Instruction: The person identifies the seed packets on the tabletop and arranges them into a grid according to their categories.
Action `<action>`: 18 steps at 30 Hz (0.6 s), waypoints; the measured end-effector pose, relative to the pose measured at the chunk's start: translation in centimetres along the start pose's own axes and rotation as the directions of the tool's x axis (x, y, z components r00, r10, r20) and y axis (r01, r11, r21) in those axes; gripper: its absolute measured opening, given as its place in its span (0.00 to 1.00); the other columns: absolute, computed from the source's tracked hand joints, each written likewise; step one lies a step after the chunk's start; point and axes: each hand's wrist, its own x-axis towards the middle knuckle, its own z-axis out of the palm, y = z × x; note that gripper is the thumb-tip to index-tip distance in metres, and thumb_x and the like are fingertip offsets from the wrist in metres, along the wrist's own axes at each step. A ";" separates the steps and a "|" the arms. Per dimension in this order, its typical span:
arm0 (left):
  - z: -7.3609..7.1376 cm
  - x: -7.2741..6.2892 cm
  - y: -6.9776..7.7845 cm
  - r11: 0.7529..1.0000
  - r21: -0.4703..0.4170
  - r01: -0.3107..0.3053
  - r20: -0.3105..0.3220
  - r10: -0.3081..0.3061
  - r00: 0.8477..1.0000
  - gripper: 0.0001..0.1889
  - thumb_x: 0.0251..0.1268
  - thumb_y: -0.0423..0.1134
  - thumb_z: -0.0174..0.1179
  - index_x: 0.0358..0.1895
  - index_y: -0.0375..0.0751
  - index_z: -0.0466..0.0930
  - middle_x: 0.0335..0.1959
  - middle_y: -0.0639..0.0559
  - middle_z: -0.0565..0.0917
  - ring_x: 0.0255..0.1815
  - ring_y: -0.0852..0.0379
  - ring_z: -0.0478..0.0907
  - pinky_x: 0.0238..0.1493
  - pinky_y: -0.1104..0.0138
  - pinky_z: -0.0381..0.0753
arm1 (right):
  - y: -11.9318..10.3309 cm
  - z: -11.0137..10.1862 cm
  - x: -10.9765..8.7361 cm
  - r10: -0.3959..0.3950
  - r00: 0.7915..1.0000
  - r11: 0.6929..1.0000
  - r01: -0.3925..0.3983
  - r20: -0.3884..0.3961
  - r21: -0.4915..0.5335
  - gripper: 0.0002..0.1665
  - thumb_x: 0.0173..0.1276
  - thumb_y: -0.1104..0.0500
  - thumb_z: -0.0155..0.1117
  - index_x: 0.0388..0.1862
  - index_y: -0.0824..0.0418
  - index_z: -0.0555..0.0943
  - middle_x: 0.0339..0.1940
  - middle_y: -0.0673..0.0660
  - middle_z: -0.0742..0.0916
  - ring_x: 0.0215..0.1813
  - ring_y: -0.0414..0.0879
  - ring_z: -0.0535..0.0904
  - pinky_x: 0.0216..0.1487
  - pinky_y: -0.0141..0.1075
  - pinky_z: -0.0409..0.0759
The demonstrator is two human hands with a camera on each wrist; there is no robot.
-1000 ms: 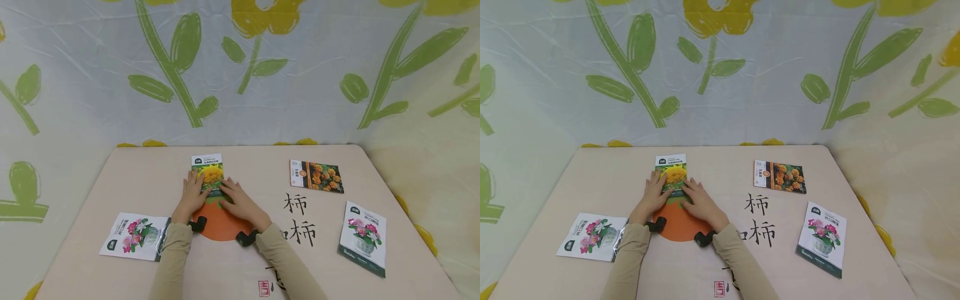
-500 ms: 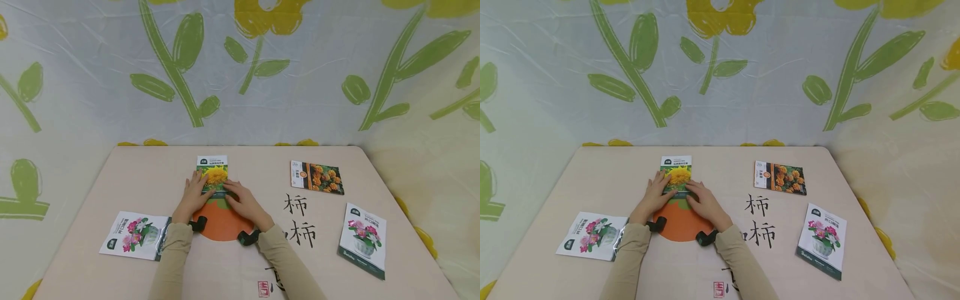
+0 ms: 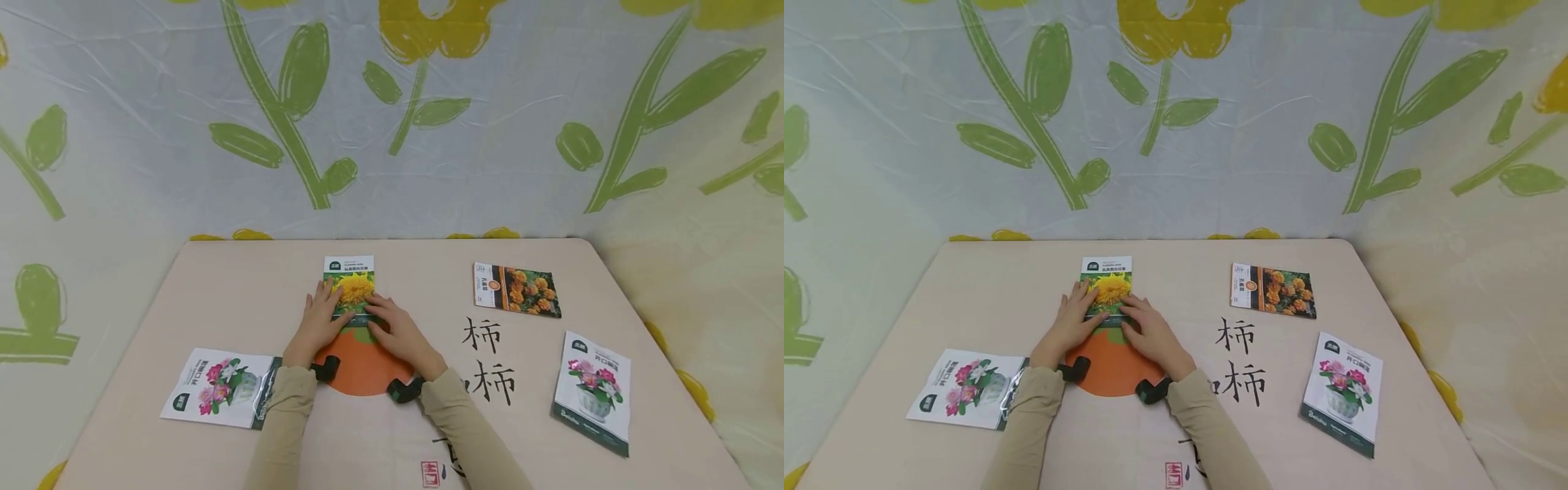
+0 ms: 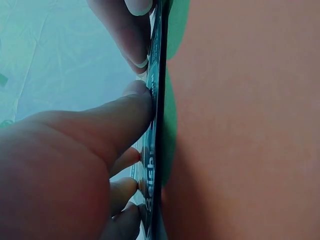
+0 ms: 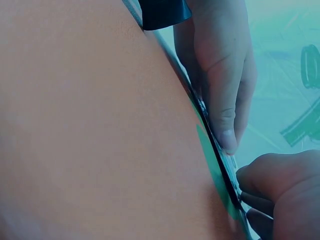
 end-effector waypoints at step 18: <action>-2.2 -0.6 -0.6 0.998 -0.062 0.001 0.091 0.005 0.996 0.40 0.69 0.48 0.63 0.75 0.30 0.57 0.80 0.36 0.44 0.80 0.38 0.33 0.76 0.43 0.35 | -0.1 0.0 0.1 -0.061 0.998 0.998 0.061 -0.023 0.023 0.19 0.72 0.66 0.60 0.59 0.72 0.80 0.67 0.65 0.78 0.73 0.59 0.67 0.75 0.51 0.57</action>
